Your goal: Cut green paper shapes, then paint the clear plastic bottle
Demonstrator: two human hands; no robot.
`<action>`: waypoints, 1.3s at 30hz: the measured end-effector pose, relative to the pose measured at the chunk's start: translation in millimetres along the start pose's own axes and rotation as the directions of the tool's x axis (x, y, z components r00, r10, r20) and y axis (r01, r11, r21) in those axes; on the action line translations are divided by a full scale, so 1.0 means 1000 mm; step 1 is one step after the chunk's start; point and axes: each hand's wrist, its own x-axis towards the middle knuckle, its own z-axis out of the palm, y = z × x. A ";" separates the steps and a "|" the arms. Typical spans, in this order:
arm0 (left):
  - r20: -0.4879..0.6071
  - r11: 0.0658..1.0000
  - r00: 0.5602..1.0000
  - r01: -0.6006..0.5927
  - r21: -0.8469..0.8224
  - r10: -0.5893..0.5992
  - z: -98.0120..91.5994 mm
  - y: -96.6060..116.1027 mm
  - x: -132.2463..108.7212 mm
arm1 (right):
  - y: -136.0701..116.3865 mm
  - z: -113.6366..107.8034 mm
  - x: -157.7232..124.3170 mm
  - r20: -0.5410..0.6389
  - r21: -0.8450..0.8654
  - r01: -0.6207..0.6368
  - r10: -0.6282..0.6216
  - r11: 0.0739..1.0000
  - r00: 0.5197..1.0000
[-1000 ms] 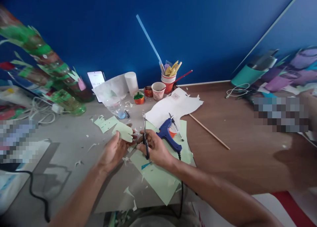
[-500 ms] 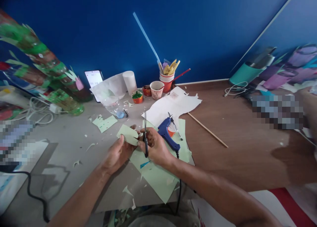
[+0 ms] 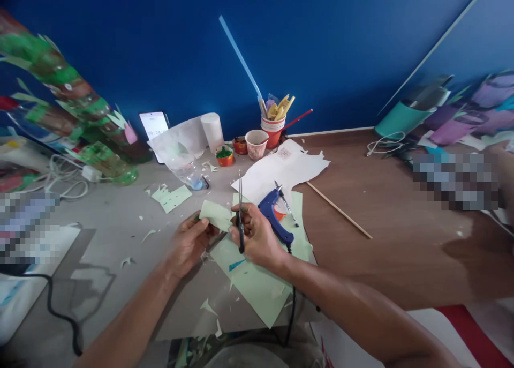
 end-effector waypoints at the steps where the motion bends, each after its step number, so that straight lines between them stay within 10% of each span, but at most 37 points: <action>1: -0.027 1.000 1.000 -0.010 0.026 0.011 -0.002 0.001 0.001 | 0.000 0.000 0.000 0.001 -0.007 0.006 -0.006 1.000 1.000; 11: 0.006 0.986 1.000 -0.006 0.166 0.005 -0.003 0.002 0.002 | -0.002 -0.004 0.004 -0.145 -0.083 0.029 -0.040 0.996 0.989; 25: -0.026 0.977 1.000 0.014 0.213 -0.009 -0.004 0.014 0.000 | -0.002 -0.005 -0.001 0.127 -0.085 -0.003 0.014 0.996 0.992; 39: 0.048 0.928 0.983 0.149 0.342 -0.175 -0.009 0.019 -0.001 | -0.003 -0.010 0.007 -0.144 -0.119 0.076 -0.093 0.990 0.985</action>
